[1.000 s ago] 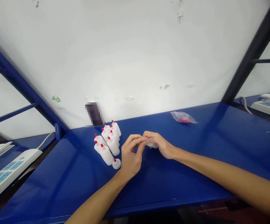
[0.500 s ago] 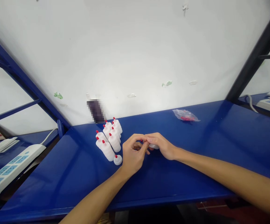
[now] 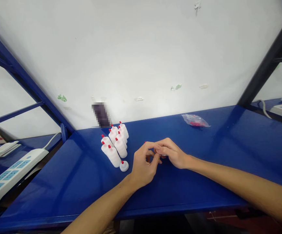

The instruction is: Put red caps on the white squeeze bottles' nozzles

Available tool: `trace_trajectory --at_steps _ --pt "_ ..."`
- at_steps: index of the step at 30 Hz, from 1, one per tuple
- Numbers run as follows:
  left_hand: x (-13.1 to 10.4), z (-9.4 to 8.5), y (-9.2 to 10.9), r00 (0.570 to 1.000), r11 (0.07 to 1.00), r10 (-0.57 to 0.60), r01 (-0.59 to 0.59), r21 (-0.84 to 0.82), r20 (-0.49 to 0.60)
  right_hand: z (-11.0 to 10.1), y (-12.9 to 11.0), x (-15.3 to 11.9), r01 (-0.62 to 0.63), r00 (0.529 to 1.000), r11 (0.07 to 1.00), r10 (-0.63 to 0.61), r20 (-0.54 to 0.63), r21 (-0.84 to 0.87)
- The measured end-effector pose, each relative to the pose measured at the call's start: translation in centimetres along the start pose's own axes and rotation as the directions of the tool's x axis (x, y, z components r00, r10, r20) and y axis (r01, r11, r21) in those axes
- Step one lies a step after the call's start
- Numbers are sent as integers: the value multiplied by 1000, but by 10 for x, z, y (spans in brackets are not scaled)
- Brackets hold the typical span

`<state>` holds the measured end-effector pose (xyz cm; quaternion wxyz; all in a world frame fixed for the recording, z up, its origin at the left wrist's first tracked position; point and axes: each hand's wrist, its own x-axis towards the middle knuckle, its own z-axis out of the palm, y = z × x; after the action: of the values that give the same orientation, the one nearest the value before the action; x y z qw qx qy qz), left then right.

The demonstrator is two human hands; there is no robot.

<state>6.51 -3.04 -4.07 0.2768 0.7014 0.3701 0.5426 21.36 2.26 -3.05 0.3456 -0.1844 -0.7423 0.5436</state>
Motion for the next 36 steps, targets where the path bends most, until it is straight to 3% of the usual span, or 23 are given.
trace_trajectory --at_steps 4,8,13,16,20,24,26,29,32,36 --pt "-3 -8 10 998 989 60 -62 135 18 -3 -3 -1 21 998 995 -15 66 -102" --pt "-12 -44 34 994 933 86 -57 356 -65 -5 -1 2 18 1000 961 -24 -16 -276" --pt "-28 -103 56 992 651 113 -31 759 -56 -11 7 6 -93 965 869 -41 -258 -487" --pt "-35 -118 53 998 532 59 -28 846 -4 -16 8 5 -83 966 782 -89 -243 -617" --pt "-39 -117 40 997 473 -25 -49 880 69 -18 8 7 -129 984 582 -26 -177 -803" --pt "-39 -114 28 992 454 -9 -109 884 127 -14 13 13 -61 998 420 -7 -70 -906" --pt "-39 -113 26 988 439 40 -150 886 147 -12 16 15 -52 998 393 -10 -61 -918" --pt "-40 -106 30 959 427 248 -233 874 135 -10 19 17 -52 998 375 -3 -57 -926" --pt "-42 -86 39 903 506 403 -354 786 148 -10 21 20 -50 999 360 11 -49 -932" --pt "-34 -46 41 918 697 250 -391 601 307 -10 24 23 -50 999 348 21 -45 -936"
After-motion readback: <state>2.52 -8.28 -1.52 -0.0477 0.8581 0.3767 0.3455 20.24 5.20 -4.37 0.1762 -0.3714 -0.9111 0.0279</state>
